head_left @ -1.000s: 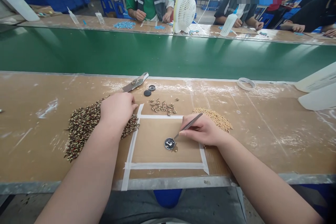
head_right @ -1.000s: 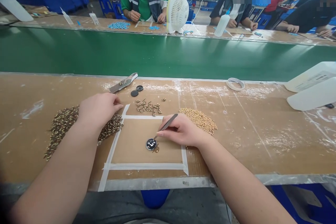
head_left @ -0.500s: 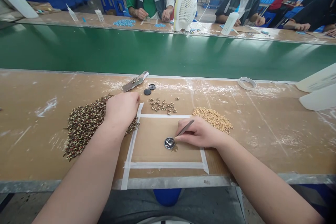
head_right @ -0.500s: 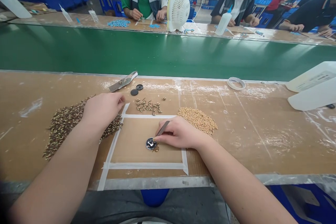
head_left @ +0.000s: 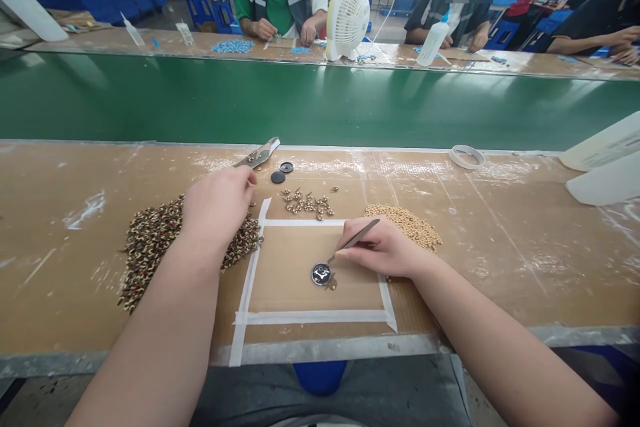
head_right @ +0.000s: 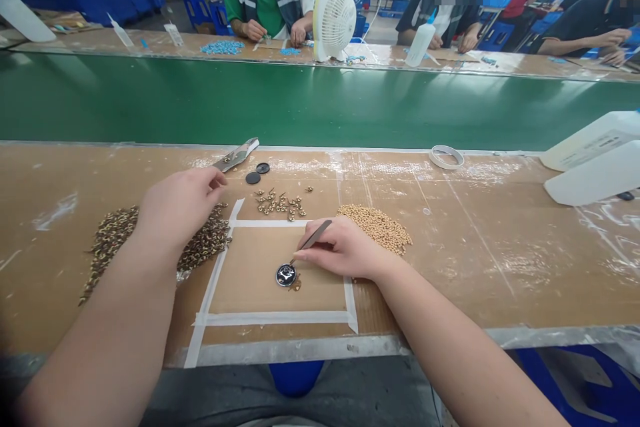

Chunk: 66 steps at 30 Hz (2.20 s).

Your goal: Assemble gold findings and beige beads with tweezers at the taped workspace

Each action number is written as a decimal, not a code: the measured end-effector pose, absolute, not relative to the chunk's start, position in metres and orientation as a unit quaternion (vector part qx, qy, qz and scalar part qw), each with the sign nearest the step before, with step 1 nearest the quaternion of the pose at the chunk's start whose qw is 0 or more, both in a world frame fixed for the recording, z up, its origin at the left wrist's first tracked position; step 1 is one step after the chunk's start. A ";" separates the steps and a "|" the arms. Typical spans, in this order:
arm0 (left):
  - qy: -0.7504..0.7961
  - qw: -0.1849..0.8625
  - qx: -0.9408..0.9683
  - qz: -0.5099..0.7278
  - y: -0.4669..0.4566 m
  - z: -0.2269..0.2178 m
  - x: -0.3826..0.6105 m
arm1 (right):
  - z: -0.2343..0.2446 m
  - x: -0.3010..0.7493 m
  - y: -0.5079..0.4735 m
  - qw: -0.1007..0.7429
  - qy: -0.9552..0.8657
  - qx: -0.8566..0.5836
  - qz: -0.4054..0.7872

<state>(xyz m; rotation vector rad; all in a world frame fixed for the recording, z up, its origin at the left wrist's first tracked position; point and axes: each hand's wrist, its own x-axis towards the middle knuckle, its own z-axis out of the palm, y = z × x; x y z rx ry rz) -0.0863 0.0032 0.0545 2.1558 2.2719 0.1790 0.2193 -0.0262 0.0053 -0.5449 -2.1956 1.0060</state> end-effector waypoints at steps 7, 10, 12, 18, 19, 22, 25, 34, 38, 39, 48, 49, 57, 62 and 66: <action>0.749 0.055 0.660 -0.008 0.004 0.063 -0.095 | 0.002 0.220 -0.026 0.304 -0.839 -0.210 0.399; 0.739 0.073 0.668 -0.037 0.005 0.059 -0.094 | 0.001 0.219 -0.027 0.302 -0.840 -0.207 0.400; 0.738 0.070 0.670 -0.044 0.006 0.056 -0.094 | 0.001 0.218 -0.027 0.297 -0.843 -0.207 0.399; 0.726 0.042 0.684 -0.059 0.007 0.050 -0.092 | 0.002 0.216 -0.027 0.290 -0.851 -0.200 0.390; 0.724 0.036 0.686 -0.061 0.007 0.049 -0.091 | 0.002 0.216 -0.027 0.289 -0.851 -0.199 0.391; 0.719 0.036 0.691 -0.064 0.006 0.049 -0.088 | 0.001 0.215 -0.028 0.284 -0.853 -0.196 0.392; 0.718 0.041 0.692 -0.060 0.005 0.050 -0.085 | 0.001 0.215 -0.029 0.274 -0.857 -0.190 0.392; 0.711 0.038 0.701 -0.035 0.006 0.045 -0.092 | 0.002 0.215 -0.029 0.282 -0.850 -0.199 0.399; 0.702 0.045 0.710 -0.036 0.005 0.044 -0.094 | 0.002 0.214 -0.029 0.277 -0.850 -0.192 0.404; 0.699 0.049 0.712 -0.034 0.005 0.044 -0.093 | 0.002 0.214 -0.029 0.271 -0.854 -0.186 0.404; 0.623 0.107 0.743 0.221 -0.005 0.052 -0.057 | 0.003 0.213 -0.030 0.267 -0.854 -0.178 0.409; 0.609 0.166 0.728 0.267 -0.006 0.052 -0.051 | 0.004 0.213 -0.030 0.275 -0.850 -0.180 0.412; 0.444 0.704 0.385 0.398 -0.007 0.019 -0.014 | 0.010 0.223 -0.024 0.460 -0.752 -0.263 0.392; 0.414 0.779 0.260 0.393 -0.008 0.006 -0.005 | 0.009 0.227 -0.022 0.545 -0.685 -0.336 0.348; 0.399 0.794 0.249 0.385 -0.009 0.007 -0.004 | 0.008 0.226 -0.021 0.548 -0.680 -0.343 0.345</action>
